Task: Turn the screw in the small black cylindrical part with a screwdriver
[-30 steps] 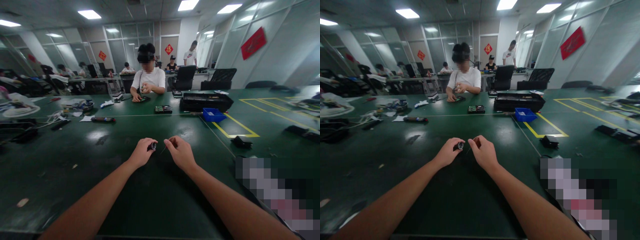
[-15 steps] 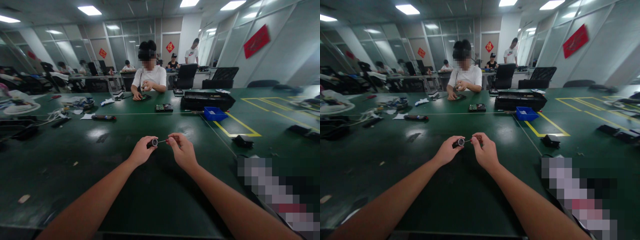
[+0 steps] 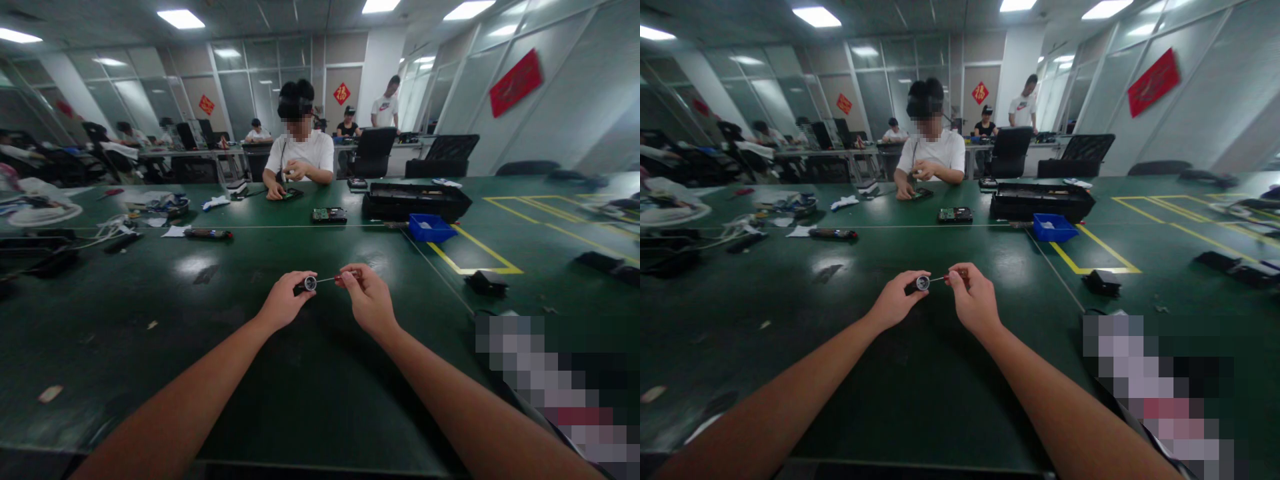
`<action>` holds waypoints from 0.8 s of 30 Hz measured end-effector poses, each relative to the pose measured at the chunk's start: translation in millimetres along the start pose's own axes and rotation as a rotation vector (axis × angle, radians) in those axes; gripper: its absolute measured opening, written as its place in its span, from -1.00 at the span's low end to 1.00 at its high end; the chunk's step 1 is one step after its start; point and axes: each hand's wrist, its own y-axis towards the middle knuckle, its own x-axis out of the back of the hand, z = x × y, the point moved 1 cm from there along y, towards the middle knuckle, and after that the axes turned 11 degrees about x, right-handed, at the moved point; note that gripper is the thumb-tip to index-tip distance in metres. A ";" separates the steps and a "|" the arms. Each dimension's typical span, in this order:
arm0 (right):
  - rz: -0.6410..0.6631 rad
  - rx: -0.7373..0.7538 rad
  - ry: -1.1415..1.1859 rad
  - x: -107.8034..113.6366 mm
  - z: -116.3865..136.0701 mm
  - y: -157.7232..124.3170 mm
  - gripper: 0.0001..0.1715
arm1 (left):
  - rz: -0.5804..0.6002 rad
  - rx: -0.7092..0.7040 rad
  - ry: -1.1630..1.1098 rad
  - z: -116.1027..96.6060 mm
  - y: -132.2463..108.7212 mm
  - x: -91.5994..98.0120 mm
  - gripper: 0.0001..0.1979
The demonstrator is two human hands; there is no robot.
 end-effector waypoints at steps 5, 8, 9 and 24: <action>0.001 0.006 -0.124 2.5 8.2 0.9 -0.72 | 0.002 -0.003 0.009 -1.4 -0.8 1.0 -0.61; 0.005 -0.021 -0.233 4.5 9.5 1.8 -0.55 | 0.004 -0.009 0.023 0.2 -0.5 0.7 -0.60; 0.004 -0.033 -0.261 4.9 9.0 2.0 -0.49 | 0.006 -0.008 0.029 1.0 -0.3 0.6 -0.60; 0.127 0.001 -0.150 -0.4 10.3 -1.2 -0.62 | 0.004 -0.046 0.059 3.9 1.3 0.1 -0.61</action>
